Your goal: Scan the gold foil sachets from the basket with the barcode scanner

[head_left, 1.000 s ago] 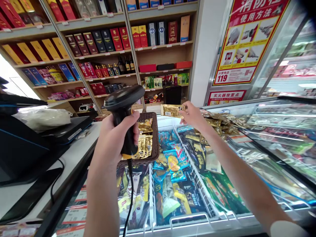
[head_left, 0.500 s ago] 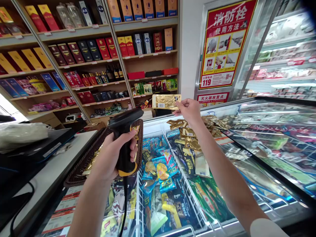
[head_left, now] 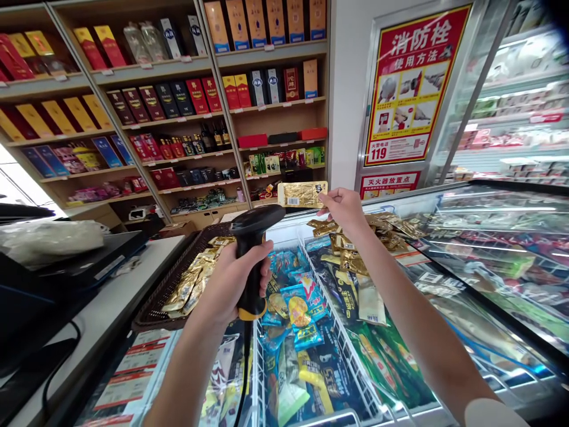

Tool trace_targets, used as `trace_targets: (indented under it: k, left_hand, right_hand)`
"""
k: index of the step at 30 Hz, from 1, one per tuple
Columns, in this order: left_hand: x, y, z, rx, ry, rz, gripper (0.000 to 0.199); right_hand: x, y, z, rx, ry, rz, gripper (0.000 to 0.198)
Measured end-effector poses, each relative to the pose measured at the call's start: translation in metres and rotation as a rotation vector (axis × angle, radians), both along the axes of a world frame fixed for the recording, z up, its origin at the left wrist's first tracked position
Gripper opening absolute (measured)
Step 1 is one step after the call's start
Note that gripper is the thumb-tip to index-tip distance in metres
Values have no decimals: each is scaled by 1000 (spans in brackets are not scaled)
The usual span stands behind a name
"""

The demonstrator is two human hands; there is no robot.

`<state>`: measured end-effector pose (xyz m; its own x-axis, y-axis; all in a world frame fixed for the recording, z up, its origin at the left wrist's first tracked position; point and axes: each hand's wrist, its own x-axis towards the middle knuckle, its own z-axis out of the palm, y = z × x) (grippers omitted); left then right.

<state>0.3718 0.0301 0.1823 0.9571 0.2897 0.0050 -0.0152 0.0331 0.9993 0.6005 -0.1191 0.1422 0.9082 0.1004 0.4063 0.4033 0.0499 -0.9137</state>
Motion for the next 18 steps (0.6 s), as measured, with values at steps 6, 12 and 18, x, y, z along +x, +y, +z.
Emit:
trace_targets:
  k: [6,12,18]
  left_hand:
    - [-2,1,2,6,-13,-7,32]
    - [-4,5,4,4,-29,17,31]
    - [-8,7,9,-6,-52,14,27]
  right_hand:
    - [-6,5,0,-17,15,10,29]
    - [11,-2,-4,-25,10,34,25]
    - [64,-42,-29,9,203,-106,13]
